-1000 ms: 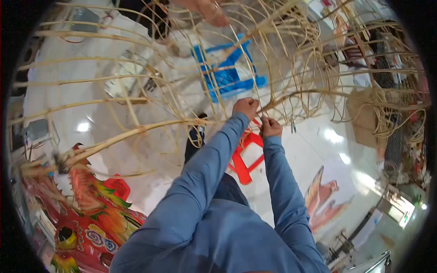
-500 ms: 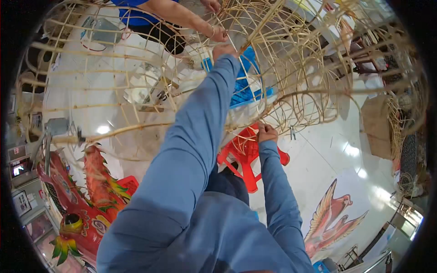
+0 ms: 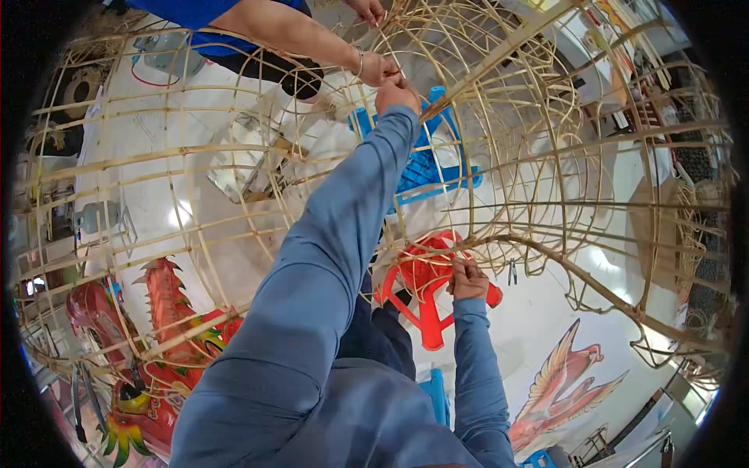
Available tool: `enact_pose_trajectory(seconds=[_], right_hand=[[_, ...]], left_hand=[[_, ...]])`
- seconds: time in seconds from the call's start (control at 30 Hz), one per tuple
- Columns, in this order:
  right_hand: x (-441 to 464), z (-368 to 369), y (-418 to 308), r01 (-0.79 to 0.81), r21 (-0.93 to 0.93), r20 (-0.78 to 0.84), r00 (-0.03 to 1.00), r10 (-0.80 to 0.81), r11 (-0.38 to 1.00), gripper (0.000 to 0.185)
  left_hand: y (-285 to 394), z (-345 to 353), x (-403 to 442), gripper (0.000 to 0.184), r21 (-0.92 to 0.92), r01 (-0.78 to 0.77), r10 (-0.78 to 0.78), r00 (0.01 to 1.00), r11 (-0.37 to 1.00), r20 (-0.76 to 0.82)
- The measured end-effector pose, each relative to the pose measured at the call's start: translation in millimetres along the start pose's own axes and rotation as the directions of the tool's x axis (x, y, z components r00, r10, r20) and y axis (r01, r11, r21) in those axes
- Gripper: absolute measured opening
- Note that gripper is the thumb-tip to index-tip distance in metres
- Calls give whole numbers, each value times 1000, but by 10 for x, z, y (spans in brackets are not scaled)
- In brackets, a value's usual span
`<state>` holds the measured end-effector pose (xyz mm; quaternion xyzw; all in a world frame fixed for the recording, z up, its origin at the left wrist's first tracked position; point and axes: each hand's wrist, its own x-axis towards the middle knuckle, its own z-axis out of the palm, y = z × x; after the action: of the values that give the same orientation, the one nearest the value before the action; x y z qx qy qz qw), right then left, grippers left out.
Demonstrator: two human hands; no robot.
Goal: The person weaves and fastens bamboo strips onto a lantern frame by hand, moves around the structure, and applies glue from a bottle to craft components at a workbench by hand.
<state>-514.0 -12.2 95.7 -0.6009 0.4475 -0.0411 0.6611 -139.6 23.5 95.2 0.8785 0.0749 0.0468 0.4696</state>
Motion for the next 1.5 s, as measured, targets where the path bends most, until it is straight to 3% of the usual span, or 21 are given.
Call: enact_pose_trajectory(seconds=[0.13, 0.23, 0.33, 0.4, 0.43, 0.47, 0.5, 0.63, 0.73, 0.9, 1.07, 1.2, 1.3, 1.4, 1.5], right_hand=[[15, 9, 24, -50, 25, -15, 999, 51, 998, 13], [14, 13, 46, -65, 54, -21, 998, 66, 996, 13], [12, 13, -5, -45, 40, -9, 999, 45, 998, 13], [14, 14, 20, -40, 49, -10, 999, 41, 998, 13], [18, 7, 34, -34, 56, -8, 999, 34, 998, 13], [15, -4, 48, -29, 62, -6, 1000, 29, 998, 13], [9, -10, 36, -33, 61, -9, 999, 33, 998, 13], [-26, -15, 10, -106, 33, -10, 994, 106, 994, 12], [41, -11, 94, -2, 47, 24, 1000, 1, 999, 15], [21, 2, 80, -26, 37, -5, 1000, 26, 999, 16], [11, 30, -3, -39, -25, -9, 999, 39, 999, 19], [-8, 29, -22, -10, -66, -9, 1000, 9, 998, 19], [-3, 22, -26, -16, -57, -14, 1000, 15, 998, 18], [42, -4, 89, 76, -127, -7, 997, -78, 989, 17], [8, 5, 30, 35, -82, -2, 999, -35, 996, 17]], left_hand=[[-17, -38, 90, 30, -32, 123, -122, 992, 992, 10], [-35, -26, 64, 36, 173, 260, -285, 949, 950, 137], [-396, 244, 95, 32, 241, 199, -254, 941, 950, 222], [-752, 542, 221, 30, 104, 94, -123, 941, 990, 317], [-810, 577, 215, 29, -141, 215, -152, 920, 966, 361], [-860, 638, 161, 26, -417, 447, -241, 855, 792, 459], [-706, 528, 70, 23, -606, 628, -279, 770, 488, 574], [-500, 302, -69, 13, -629, 609, -203, 777, 484, 596], [-476, 293, 0, 14, -633, 549, -135, 803, 546, 580], [-486, 349, -73, 20, -692, 461, -98, 862, 556, 497], [-568, 329, -19, 25, -696, 459, -43, 850, 552, 525], [-467, 274, 34, 31, -626, 560, -89, 779, 542, 620], [-371, 274, 0, 42, -708, 611, -127, 781, 354, 611], [-428, 281, -12, 44, -722, 605, -99, 785, 336, 612], [-469, 279, -29, 46, -721, 607, -93, 782, 334, 616]])
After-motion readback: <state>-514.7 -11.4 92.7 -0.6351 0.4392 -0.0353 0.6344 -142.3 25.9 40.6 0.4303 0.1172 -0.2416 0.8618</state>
